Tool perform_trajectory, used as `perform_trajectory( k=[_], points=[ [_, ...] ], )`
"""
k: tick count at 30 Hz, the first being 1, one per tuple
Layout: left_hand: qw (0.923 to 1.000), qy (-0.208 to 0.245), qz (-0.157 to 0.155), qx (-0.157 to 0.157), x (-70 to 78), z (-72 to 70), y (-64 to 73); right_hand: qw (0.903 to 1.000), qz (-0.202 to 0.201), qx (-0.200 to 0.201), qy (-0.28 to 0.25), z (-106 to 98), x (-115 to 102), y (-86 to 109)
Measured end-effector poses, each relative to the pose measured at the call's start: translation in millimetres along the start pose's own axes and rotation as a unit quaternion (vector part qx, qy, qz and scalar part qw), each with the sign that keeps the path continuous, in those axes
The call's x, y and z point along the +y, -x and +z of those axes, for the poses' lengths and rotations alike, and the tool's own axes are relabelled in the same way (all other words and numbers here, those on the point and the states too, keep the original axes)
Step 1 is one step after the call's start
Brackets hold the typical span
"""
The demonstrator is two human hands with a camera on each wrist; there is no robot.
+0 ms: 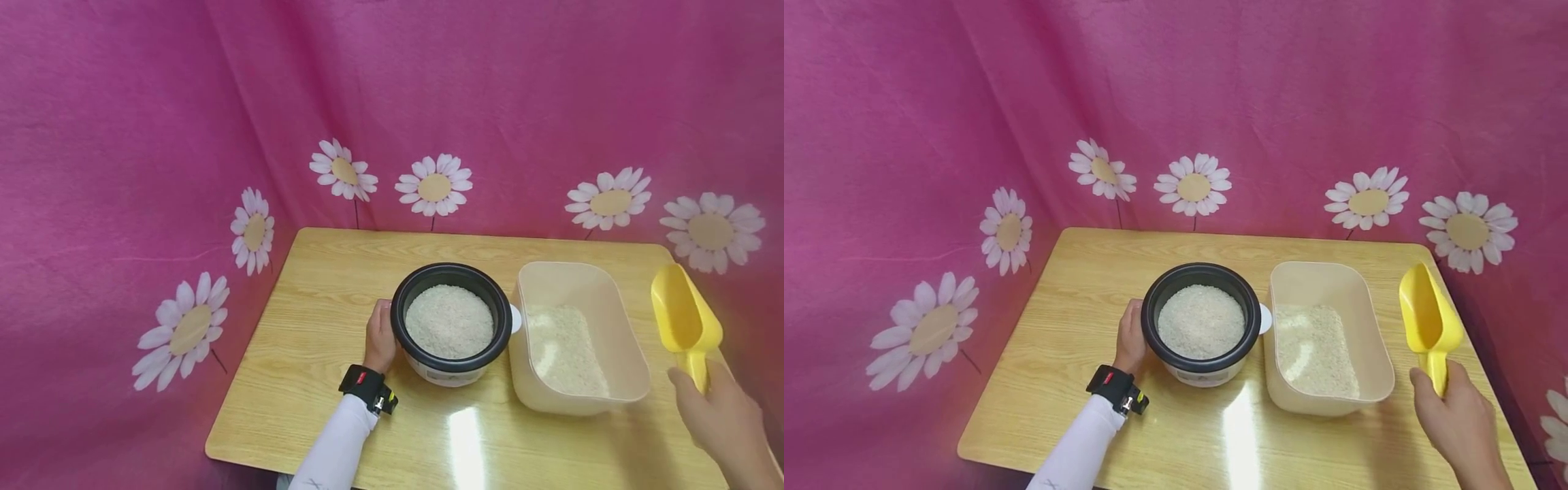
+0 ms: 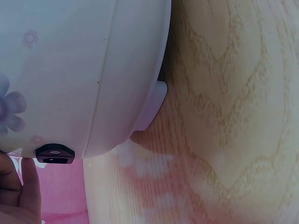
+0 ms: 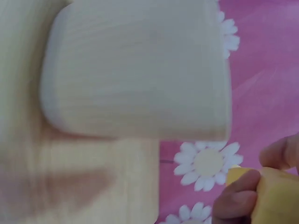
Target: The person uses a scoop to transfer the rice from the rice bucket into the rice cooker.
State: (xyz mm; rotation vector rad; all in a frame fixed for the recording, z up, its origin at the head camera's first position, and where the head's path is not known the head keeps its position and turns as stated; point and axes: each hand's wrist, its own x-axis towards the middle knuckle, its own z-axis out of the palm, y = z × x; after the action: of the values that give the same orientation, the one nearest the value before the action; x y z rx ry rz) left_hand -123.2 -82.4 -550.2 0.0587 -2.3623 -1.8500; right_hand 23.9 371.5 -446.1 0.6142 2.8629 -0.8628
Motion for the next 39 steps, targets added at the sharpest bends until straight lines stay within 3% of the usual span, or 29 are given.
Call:
perform_trajectory(
  k=[4,10,15,22,25,34,39],
  points=[
    [1.0000,0.001,-0.003,-0.002,-1.2,0.7,-0.7,0.9996,-0.011,0.019,0.018,10,18,3.5],
    [1.0000,-0.003,0.000,0.002,-2.4,0.8,-0.4,0.9987,-0.018,-0.010,0.047,32,43,8.1],
    [1.0000,0.003,-0.001,-0.002,-3.2,0.5,-0.5,0.9984,0.010,-0.010,0.055,47,57,9.5],
    [0.9999,0.010,-0.006,-0.006,-3.7,0.3,-0.7,0.9939,0.063,-0.073,0.053,64,65,9.2],
    [1.0000,0.008,-0.005,-0.002,-2.5,-0.2,0.0,0.9932,0.066,-0.084,0.047,72,68,9.8],
    [1.0000,0.002,0.003,0.004,-2.4,0.5,-0.5,0.9949,0.058,-0.013,0.082,102,84,17.8],
    [1.0000,0.004,0.002,0.007,-3.1,1.1,-0.1,0.9949,0.062,0.001,0.080,111,89,20.0]
  ],
)
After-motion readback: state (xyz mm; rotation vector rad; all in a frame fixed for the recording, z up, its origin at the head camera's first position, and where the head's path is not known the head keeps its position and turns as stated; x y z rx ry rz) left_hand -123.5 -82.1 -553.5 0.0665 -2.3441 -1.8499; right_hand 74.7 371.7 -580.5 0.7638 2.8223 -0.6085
